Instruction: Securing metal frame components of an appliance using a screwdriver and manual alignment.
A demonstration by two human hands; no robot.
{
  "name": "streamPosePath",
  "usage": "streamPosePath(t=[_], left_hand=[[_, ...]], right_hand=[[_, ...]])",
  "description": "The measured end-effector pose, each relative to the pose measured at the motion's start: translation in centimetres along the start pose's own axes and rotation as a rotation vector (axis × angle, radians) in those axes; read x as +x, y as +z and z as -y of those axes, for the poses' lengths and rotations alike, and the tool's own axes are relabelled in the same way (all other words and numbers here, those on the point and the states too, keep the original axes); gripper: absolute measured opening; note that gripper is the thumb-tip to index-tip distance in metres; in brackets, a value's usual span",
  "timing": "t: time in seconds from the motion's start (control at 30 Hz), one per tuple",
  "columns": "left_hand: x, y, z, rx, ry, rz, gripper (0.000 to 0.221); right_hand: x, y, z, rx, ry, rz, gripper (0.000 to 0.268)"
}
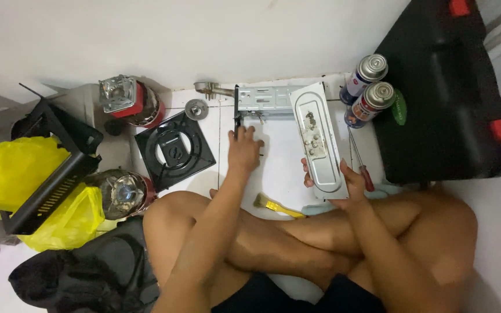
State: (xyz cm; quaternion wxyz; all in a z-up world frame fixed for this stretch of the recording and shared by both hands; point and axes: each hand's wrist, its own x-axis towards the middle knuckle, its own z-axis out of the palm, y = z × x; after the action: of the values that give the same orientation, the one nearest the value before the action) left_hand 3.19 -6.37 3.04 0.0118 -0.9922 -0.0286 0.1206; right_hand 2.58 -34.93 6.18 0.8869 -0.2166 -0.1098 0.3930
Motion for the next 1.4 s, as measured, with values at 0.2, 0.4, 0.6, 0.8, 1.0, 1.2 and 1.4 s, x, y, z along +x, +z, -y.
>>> streamPosePath(t=[0.2, 0.4, 0.6, 0.8, 1.0, 1.2, 1.4], left_hand=[[0.1, 1.2, -0.6, 0.194, -0.065, 0.193, 0.029], [-2.2, -4.6, -1.2, 0.113, -0.159, 0.150, 0.033], [-2.6, -4.5, 1.0, -0.199, -0.283, 0.164, 0.037], [-1.1, 3.0, 8.1, -0.850, -0.481, -0.031, 0.052], [-1.6, 2.0, 7.7, -0.904, -0.504, 0.018, 0.050], [-0.7, 2.9, 7.9, -0.895, -0.502, 0.066, 0.045], [-0.2, 2.7, 8.2, -0.927, -0.491, 0.078, 0.045]], right_hand=[[-0.5, -3.8, -1.4, -0.244, -0.034, -0.100, 0.064], [-0.8, -3.5, -1.6, -1.074, -0.141, -0.348, 0.063], [0.1, 0.8, 1.3, -1.707, -0.162, -0.425, 0.076], [2.5, 1.0, 3.5, -2.031, 0.087, -0.260, 0.079], [6.4, -0.9, 2.6, -2.148, 0.161, -0.093, 0.081], [8.8, -1.4, 1.4, -2.119, 0.192, -0.056, 0.082], [8.9, -4.4, -2.0, -2.059, 0.268, 0.000, 0.086]])
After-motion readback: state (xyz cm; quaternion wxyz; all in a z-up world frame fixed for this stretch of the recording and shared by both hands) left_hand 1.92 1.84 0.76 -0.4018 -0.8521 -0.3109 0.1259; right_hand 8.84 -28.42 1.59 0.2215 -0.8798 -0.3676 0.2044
